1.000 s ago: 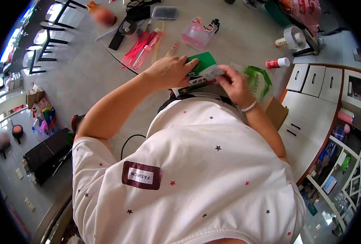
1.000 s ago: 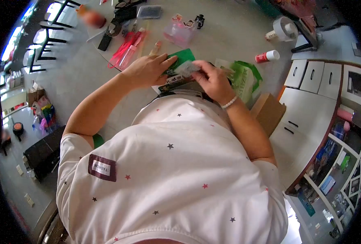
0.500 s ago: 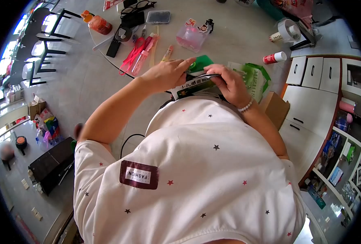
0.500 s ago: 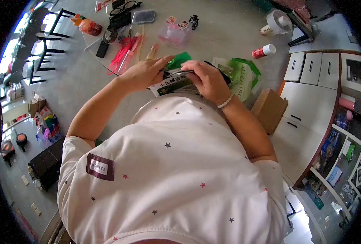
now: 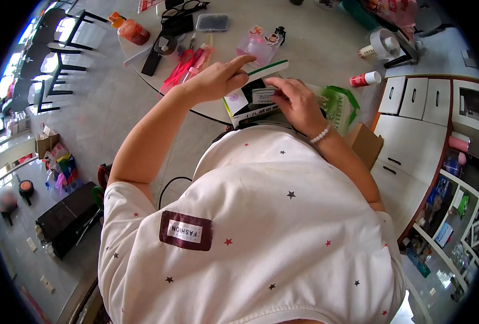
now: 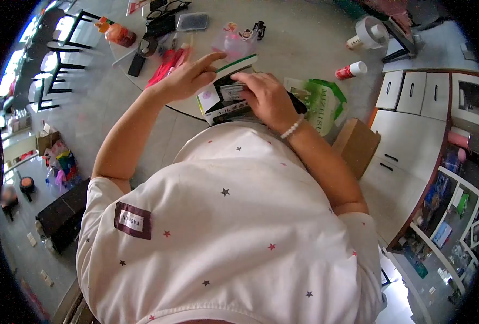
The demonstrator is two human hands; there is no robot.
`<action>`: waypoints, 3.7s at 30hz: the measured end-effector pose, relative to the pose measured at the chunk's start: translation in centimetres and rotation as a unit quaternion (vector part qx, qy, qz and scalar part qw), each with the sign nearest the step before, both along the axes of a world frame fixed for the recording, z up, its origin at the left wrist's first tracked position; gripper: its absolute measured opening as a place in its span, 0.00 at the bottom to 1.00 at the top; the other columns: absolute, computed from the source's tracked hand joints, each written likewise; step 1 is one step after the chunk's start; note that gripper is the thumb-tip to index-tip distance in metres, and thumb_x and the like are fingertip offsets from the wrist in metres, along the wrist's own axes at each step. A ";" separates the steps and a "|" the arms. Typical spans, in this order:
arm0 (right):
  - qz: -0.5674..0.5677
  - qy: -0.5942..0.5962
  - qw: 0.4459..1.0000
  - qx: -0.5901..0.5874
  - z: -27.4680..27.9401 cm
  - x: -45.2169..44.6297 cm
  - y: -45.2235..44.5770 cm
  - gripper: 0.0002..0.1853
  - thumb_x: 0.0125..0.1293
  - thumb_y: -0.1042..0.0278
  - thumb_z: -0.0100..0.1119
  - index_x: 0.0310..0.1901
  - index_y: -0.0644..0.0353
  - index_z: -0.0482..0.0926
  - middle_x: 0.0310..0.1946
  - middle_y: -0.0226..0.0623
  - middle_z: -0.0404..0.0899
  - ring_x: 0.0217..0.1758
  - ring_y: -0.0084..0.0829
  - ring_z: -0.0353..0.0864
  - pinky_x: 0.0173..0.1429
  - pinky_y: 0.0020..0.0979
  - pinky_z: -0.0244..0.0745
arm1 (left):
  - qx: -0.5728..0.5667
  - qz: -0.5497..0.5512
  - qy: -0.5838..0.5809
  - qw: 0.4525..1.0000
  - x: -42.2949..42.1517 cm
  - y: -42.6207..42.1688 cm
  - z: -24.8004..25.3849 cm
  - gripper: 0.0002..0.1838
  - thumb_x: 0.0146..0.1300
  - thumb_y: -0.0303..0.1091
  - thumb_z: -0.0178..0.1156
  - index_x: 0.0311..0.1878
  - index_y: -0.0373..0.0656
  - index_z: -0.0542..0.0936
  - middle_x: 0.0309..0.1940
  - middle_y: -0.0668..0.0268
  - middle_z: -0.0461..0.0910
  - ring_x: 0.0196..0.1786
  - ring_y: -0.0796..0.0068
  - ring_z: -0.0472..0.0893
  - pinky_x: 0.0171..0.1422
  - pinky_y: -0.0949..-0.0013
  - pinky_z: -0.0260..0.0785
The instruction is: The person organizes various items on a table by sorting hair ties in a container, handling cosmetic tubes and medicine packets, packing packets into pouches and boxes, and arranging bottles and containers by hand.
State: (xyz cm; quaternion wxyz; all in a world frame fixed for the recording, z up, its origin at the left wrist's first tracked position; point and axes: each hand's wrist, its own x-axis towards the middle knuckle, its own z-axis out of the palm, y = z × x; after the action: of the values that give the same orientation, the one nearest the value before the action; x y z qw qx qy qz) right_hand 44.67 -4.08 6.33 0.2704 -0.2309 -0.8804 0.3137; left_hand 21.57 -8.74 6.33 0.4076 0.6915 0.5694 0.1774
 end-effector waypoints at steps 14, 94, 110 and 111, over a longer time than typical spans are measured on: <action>0.053 -0.081 0.995 -0.012 -1.3 -0.4 1.5 0.14 0.53 0.74 0.61 0.43 0.57 0.79 0.41 0.40 0.79 0.46 0.43 0.75 0.55 0.37 0.68 | -0.011 0.005 0.003 1.000 0.4 0.2 0.7 0.26 0.66 0.37 0.46 0.67 0.46 0.59 0.40 0.59 0.81 0.44 0.63 0.79 0.54 0.66 0.64; -0.523 -0.031 0.852 0.006 -11.6 15.4 13.6 0.20 0.55 0.50 0.65 0.40 0.60 0.79 0.35 0.38 0.83 0.40 0.39 0.82 0.45 0.37 0.74 | 0.322 0.605 0.025 0.728 -7.5 -11.7 -1.3 0.34 0.52 0.35 0.67 0.62 0.38 0.64 0.56 0.51 0.66 0.59 0.55 0.66 0.64 0.58 0.57; 0.046 -0.054 0.995 -0.069 -7.8 -7.6 0.7 0.23 0.51 0.65 0.66 0.49 0.56 0.71 0.41 0.43 0.77 0.39 0.45 0.79 0.43 0.38 0.76 | 0.319 0.448 0.292 0.783 -10.5 -12.7 -8.4 0.37 0.49 0.42 0.68 0.62 0.45 0.64 0.63 0.50 0.60 0.63 0.47 0.59 0.67 0.48 0.47; 0.043 -0.032 0.994 -0.099 -8.0 -8.3 0.5 0.23 0.52 0.65 0.65 0.50 0.56 0.70 0.41 0.43 0.78 0.38 0.45 0.80 0.43 0.38 0.77 | 0.324 0.443 0.306 0.778 -10.3 -12.5 -8.5 0.37 0.49 0.43 0.68 0.62 0.44 0.64 0.63 0.50 0.59 0.64 0.47 0.59 0.67 0.48 0.46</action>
State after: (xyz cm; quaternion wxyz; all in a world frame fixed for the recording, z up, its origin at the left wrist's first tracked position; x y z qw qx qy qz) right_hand 36.41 -3.58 -1.63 0.2038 -0.2287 -0.8623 0.4033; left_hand 11.29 -21.21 -2.18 -0.1593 0.4718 0.8167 0.2916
